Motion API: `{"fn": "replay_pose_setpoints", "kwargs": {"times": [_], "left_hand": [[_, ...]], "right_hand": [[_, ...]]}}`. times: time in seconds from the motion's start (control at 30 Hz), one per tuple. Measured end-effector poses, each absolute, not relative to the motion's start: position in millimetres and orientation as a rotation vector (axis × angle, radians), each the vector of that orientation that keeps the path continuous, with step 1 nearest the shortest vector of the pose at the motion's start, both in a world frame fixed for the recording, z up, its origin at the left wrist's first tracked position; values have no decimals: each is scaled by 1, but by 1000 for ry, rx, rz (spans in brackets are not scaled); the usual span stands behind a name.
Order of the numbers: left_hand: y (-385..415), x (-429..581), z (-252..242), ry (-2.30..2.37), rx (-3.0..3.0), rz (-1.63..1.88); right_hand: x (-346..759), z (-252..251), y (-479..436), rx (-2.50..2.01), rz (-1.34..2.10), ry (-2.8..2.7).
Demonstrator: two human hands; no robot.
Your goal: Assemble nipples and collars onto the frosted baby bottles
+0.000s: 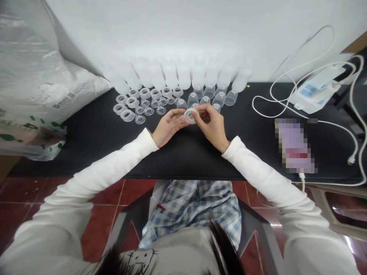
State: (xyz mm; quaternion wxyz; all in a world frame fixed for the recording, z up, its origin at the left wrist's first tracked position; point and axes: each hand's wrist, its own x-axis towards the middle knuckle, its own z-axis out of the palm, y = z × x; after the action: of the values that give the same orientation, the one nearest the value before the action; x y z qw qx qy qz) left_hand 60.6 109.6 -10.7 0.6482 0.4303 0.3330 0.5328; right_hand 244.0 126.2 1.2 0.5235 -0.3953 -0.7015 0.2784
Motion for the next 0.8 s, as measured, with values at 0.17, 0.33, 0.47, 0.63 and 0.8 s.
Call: {"fn": "replay_pose_setpoints", "kwargs": {"times": [0.17, 0.33, 0.47, 0.63, 0.8], "left_hand": [[108, 61, -11, 862, 1207, 1273], [106, 61, -9, 941, 1330, 1339], [104, 61, -8, 1039, 1443, 1349], [104, 62, -12, 1077, 1538, 1314], [104, 64, -14, 1117, 1603, 1336]], "right_hand": [[243, -1, 126, -910, 783, -1724], [240, 3, 120, -888, 783, -1809], [238, 4, 116, -904, 781, -1812], [234, 1, 116, -904, 835, -1789], [230, -3, 115, -893, 831, -1789]]}}
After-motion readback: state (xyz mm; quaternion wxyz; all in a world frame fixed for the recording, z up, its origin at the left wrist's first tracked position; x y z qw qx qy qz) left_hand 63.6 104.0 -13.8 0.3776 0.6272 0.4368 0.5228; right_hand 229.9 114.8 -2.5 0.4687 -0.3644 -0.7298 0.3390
